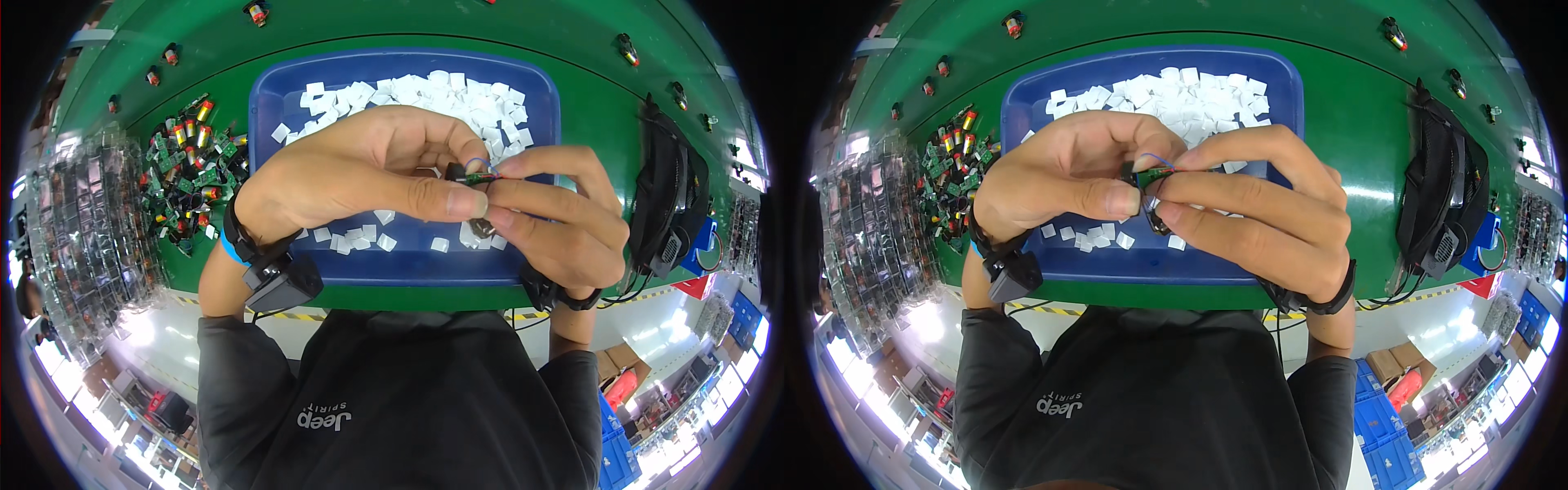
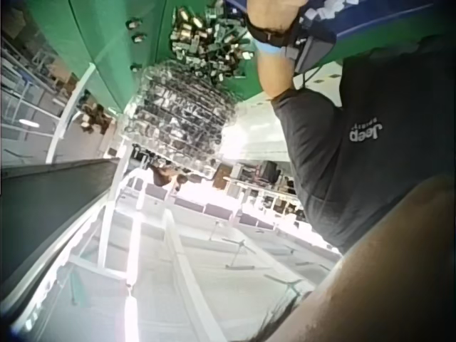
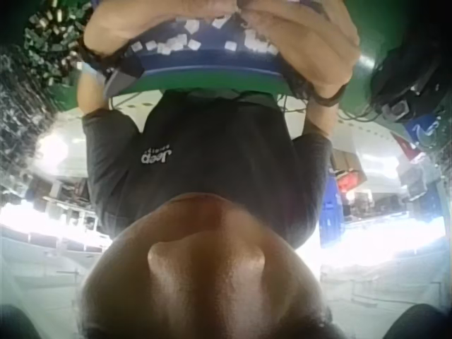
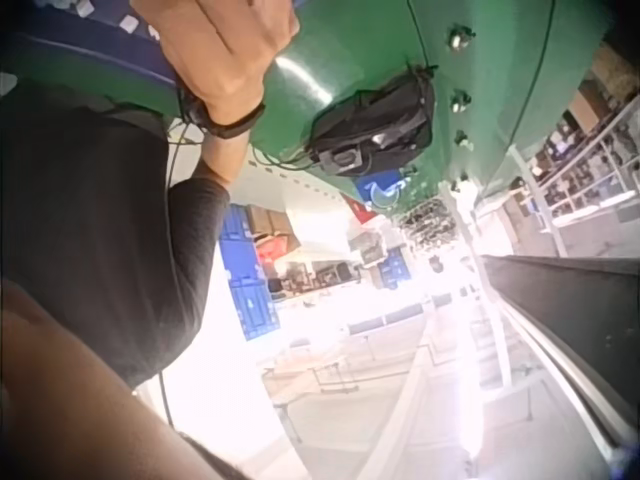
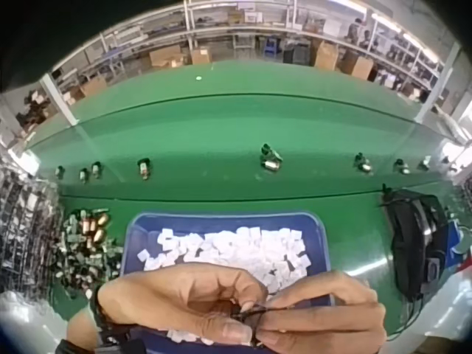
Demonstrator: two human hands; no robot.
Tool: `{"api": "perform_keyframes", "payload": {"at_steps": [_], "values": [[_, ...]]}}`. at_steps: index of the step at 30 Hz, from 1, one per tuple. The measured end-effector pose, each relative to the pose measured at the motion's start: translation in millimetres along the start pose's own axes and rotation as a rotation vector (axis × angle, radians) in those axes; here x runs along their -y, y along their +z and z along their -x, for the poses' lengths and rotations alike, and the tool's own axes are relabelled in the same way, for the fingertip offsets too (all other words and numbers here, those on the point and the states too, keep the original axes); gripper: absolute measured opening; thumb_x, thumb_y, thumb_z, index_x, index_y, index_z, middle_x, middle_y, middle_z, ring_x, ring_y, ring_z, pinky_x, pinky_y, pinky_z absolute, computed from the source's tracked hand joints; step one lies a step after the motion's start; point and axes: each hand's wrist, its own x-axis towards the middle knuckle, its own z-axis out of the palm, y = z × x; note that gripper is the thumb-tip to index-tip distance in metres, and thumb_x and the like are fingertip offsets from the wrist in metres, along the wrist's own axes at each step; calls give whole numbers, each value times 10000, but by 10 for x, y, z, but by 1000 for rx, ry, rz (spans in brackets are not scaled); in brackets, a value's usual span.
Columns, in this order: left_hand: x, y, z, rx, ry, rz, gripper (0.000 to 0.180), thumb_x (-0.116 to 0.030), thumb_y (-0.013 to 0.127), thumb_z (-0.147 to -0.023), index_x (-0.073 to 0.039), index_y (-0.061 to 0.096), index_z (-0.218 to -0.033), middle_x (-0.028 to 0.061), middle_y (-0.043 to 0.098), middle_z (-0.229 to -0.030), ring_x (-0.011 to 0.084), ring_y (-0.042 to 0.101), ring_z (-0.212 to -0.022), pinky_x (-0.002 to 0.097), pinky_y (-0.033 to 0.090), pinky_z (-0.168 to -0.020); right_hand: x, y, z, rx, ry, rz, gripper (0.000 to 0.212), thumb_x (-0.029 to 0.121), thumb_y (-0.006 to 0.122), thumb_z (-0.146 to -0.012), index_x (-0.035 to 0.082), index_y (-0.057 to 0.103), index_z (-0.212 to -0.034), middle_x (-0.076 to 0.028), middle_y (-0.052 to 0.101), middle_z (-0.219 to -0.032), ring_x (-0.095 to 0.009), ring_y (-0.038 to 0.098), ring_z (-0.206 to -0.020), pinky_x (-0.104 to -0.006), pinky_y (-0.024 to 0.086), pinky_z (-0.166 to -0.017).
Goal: Assembling electronic components by inserting small white pieces into cylindrical casings on an assembly line.
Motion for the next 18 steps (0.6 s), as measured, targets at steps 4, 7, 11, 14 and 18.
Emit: {"api": "perform_keyframes", "payload": {"at_steps": [4, 7, 11, 14, 18], "values": [[-10, 6, 17, -111, -27, 0, 284, -131, 668, -931, -1, 552, -1155, 35, 589, -1088, 85, 558, -927, 227, 460, -771, -21, -26, 6, 60, 13, -20, 307, 11, 845, -641, -23, 730, -923, -142, 739, -888, -313, 680, -888, -380, 599, -714], [17, 131, 12, -269, 40, -101, 297, -120, 652, -938, 4, 555, -1190, 47, 608, -1085, 90, 576, -919, 232, 481, -752, -40, -28, 19, 50, -11, 30, 318, -6, 846, -630, -29, 734, -926, -142, 738, -886, -301, 685, -881, -360, 600, -693], [27, 109, -3, -326, 51, -172, 308, -82, 622, -935, 9, 566, -1224, 54, 622, -1059, 98, 597, -913, 242, 508, -734, -18, 21, 9, 29, -19, 138, 270, -8, 826, -633, 24, 754, -892, -92, 737, -882, -228, 688, -850, -293, 595, -630], [18, 88, -4, -319, 19, -229, 320, -48, 597, -922, 7, 576, -1237, 57, 629, -1038, 103, 608, -900, 249, 517, -736, -4, 40, 25, 18, -9, 199, 248, -10, 811, -636, 48, 761, -872, -71, 736, -883, -198, 692, -834, -266, 589, -600], [67, 116, 2, -351, 1, -410, 346, -9, 565, -900, -3, 592, -1246, 59, 635, -1006, 105, 621, -858, 253, 521, -736, 7, 72, 43, 20, 46, 224, 261, -36, 813, -639, 16, 747, -886, -98, 735, -895, -235, 700, -845, -290, 581, -630]]}}
